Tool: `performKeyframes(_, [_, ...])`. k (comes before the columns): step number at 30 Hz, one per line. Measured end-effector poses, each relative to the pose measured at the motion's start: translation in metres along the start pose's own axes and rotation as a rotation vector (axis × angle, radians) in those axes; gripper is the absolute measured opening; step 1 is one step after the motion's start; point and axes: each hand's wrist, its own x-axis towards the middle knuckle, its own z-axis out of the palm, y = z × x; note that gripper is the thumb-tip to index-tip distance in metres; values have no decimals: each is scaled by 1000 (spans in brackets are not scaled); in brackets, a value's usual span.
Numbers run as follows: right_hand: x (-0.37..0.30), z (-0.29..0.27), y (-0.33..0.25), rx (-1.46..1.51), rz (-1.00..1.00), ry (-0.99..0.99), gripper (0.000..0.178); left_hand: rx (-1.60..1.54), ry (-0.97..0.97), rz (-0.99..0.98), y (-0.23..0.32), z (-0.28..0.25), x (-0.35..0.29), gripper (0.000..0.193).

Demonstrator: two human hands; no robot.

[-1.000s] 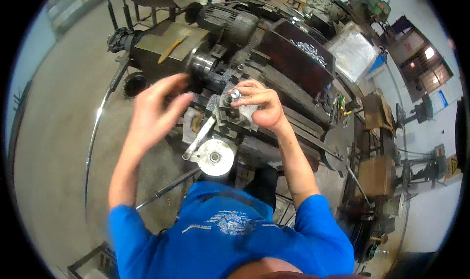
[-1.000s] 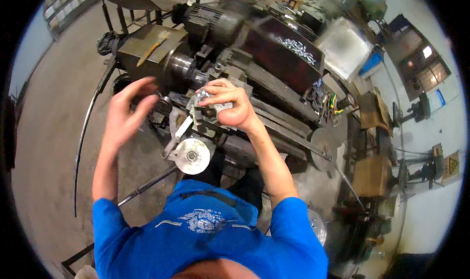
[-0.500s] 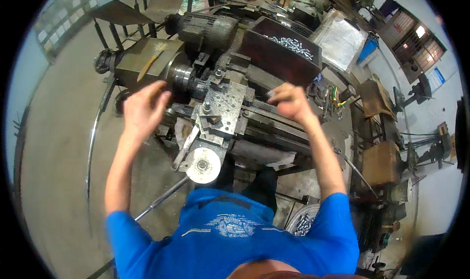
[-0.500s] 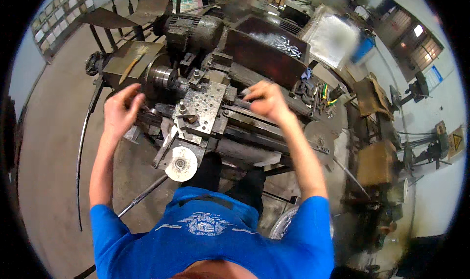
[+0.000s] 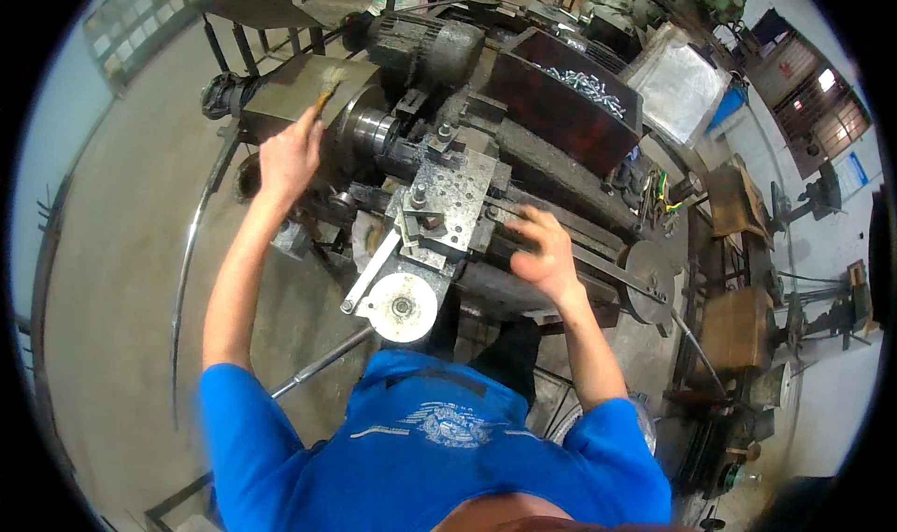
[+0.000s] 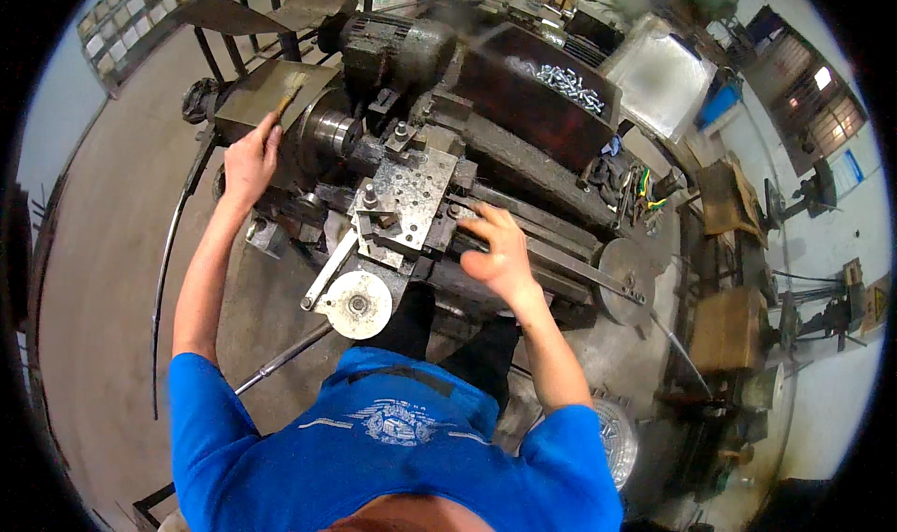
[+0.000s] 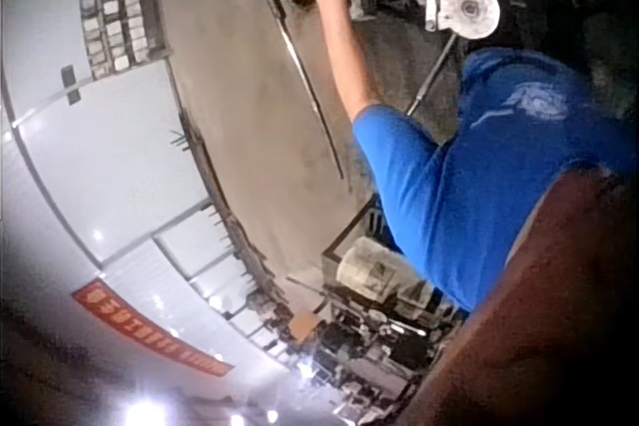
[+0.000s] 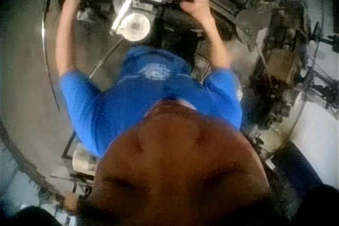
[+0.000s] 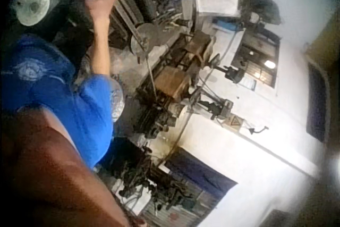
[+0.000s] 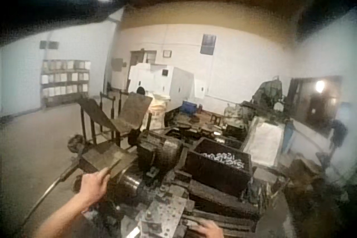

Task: The person operates a metal lathe, repeatedly loading small cylindrical metal pieces into the chuck, engaging the cutting tool, and removing finished parts. The person uses a long metal rod to assist with loading and unloading, and collects finished pieces in a perforated metal basket.

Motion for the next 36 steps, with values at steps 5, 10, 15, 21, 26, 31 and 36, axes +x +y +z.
performKeyframes(5, [-45,-27,3,-9,178,-47,47,-400,61,208,71,12,-28,19])
performKeyframes(10, [-75,-41,10,-21,203,-16,43,-196,-158,227,68,21,-44,11])
performKeyframes(15, [-83,-47,6,-11,263,-9,43,-181,-164,293,62,30,-30,10])
performKeyframes(21, [-87,-56,-9,-6,255,10,43,-200,-51,327,67,24,0,8])
performKeyframes(26, [-120,-76,-6,-49,346,83,40,-206,239,275,54,-13,22,12])
performKeyframes(31, [-195,-114,5,-154,634,241,43,4,159,127,0,-7,28,23])
performKeyframes(36, [-278,-155,20,-279,977,393,38,-388,-423,-299,-55,-14,21,41])
